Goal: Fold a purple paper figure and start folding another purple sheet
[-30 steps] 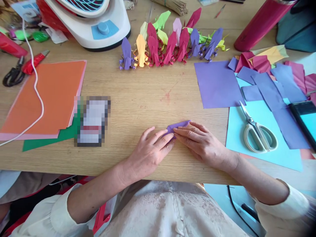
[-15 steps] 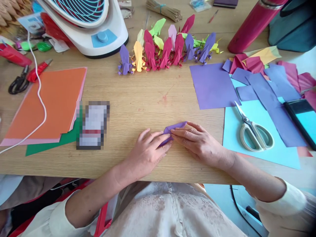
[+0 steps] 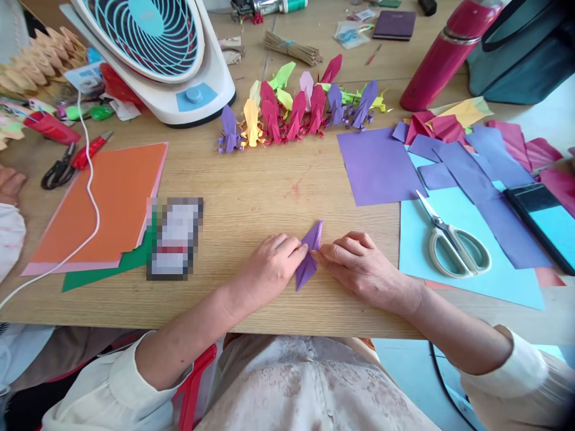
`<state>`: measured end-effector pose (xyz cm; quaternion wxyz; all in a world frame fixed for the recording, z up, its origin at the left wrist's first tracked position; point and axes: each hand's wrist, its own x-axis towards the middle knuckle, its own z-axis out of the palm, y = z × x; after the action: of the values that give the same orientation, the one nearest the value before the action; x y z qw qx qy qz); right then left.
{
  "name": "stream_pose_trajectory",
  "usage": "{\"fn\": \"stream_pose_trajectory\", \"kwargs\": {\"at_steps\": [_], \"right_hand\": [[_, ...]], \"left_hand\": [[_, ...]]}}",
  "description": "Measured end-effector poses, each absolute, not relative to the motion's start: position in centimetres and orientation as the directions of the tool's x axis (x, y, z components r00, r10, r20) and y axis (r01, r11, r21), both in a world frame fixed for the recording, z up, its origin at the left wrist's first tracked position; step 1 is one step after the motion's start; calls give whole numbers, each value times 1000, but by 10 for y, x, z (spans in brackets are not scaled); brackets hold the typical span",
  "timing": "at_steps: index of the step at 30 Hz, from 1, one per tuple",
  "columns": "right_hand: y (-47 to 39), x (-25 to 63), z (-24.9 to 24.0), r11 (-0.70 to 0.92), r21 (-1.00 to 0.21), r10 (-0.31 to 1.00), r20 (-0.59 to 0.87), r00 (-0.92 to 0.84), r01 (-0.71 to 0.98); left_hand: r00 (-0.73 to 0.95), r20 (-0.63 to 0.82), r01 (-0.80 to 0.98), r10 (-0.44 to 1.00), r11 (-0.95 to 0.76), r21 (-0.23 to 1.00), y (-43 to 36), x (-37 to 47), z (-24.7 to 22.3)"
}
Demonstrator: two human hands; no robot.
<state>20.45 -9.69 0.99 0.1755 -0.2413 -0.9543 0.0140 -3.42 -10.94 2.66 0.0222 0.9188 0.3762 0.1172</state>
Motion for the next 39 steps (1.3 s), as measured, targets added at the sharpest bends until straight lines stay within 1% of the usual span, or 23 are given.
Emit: {"fn": "stream_pose_trajectory", "kwargs": {"at_steps": [2, 4, 7, 9, 13, 15, 20, 24, 28, 32, 39], "right_hand": [[-98, 205, 11, 882, -120, 469, 323, -822, 456], [-99, 205, 13, 881, -131, 471, 322, -821, 454], [-99, 205, 14, 880, -132, 474, 323, -819, 457], [-98, 205, 14, 879, -126, 474, 327, -818, 459], [-97, 205, 12, 885, -129, 463, 332, -822, 447], [-96, 205, 12, 883, -149, 470, 331, -819, 446], [-96, 206, 16, 854, -220, 521, 320, -792, 472], [-107, 209, 21, 845, -238, 533, 319, -784, 478], [-120, 209, 21, 854, -212, 519, 279, -808, 476], [-127, 203, 19, 837, -195, 547, 293, -784, 511], [-136, 194, 10, 818, -126, 570, 314, -759, 562]], "left_hand": [[698, 167, 691, 696, -716, 96, -116, -34, 32], [711, 140, 681, 689, -724, 109, -119, -35, 36], [716, 175, 661, 675, -737, 142, -117, -40, 37], [733, 207, 635, 648, -761, 134, -113, -44, 32], [784, 187, 584, 591, -806, 97, -107, -51, 17], [785, 181, 585, 592, -805, 95, -107, -51, 12], [738, 165, 651, 655, -754, 83, -120, -42, 13], [647, 113, 751, 754, -656, 75, -137, -31, 16], [607, 147, 771, 781, -623, 131, -145, -27, 11], [591, 175, 773, 787, -615, 155, -149, -26, 5], [585, 101, 782, 805, -593, 193, -153, -30, 8]]}}
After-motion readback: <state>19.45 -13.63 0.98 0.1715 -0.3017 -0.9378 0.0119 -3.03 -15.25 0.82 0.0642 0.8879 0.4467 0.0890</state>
